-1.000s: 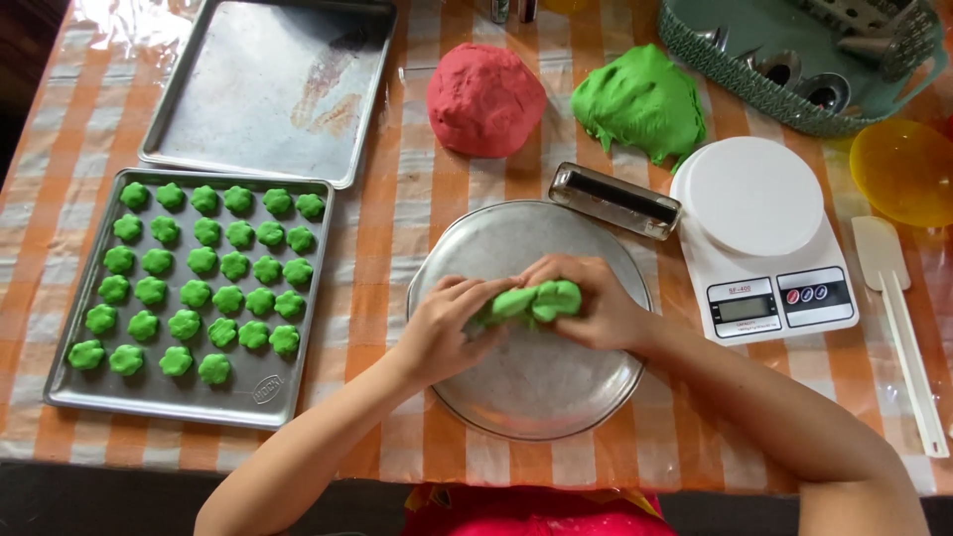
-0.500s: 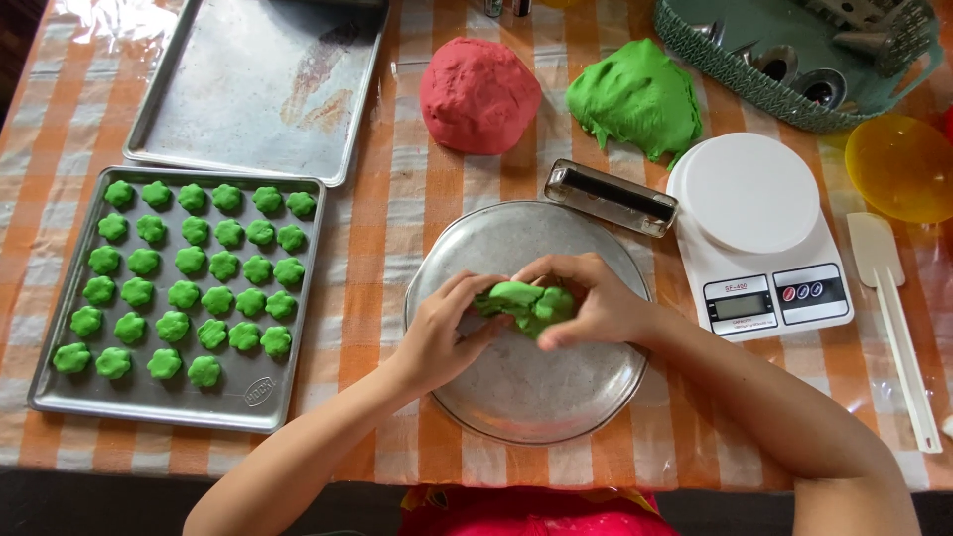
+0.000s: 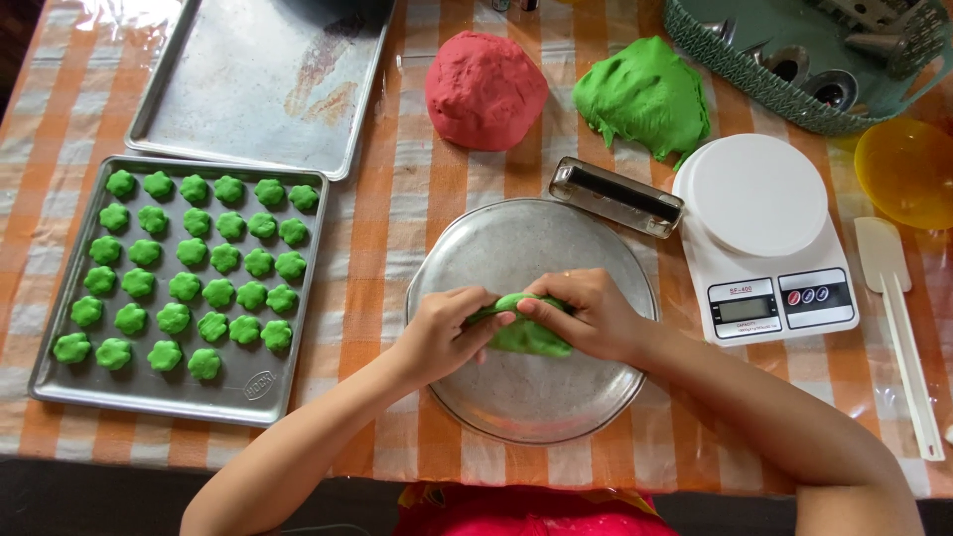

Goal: Flattening green dough on a metal plate and using a metal mold to cut out small flower-like shapes, then transferring them to a baking tray.

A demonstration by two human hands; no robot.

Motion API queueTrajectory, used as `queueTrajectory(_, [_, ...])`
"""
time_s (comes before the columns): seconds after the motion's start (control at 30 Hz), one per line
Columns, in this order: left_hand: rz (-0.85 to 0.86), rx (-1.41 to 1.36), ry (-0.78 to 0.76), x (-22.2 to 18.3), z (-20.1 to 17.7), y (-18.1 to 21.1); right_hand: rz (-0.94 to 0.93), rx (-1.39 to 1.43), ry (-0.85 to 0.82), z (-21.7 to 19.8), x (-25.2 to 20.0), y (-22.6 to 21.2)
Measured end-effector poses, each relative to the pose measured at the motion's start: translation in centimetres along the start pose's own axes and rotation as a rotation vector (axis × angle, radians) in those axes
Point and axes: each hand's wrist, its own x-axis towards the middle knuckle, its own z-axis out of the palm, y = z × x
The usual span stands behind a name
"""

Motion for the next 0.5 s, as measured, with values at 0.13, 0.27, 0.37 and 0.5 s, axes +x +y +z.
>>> queueTrajectory(0.13, [0.155, 0.393, 0.006, 0.6, -0.4, 1.0, -0.059, -0.331, -0.117, -1.6, 0.5, -1.2])
queueTrajectory(0.27, [0.141, 0.721, 0.022, 0.5, -0.2, 1.7, -0.143, -0.762, -0.107, -2.8, 0.0, -1.6])
queueTrajectory(0.37, [0.105, 0.500, 0.071, 0.2, -0.7, 1.6, -0.282, -0.739, -0.192, -1.7, -1.1, -3.6])
queueTrajectory(0.5, [0.109, 0.485, 0.109, -0.1, -0.8, 2.2, -0.268, -0.781, -0.408, -0.1, -2.5, -6.3])
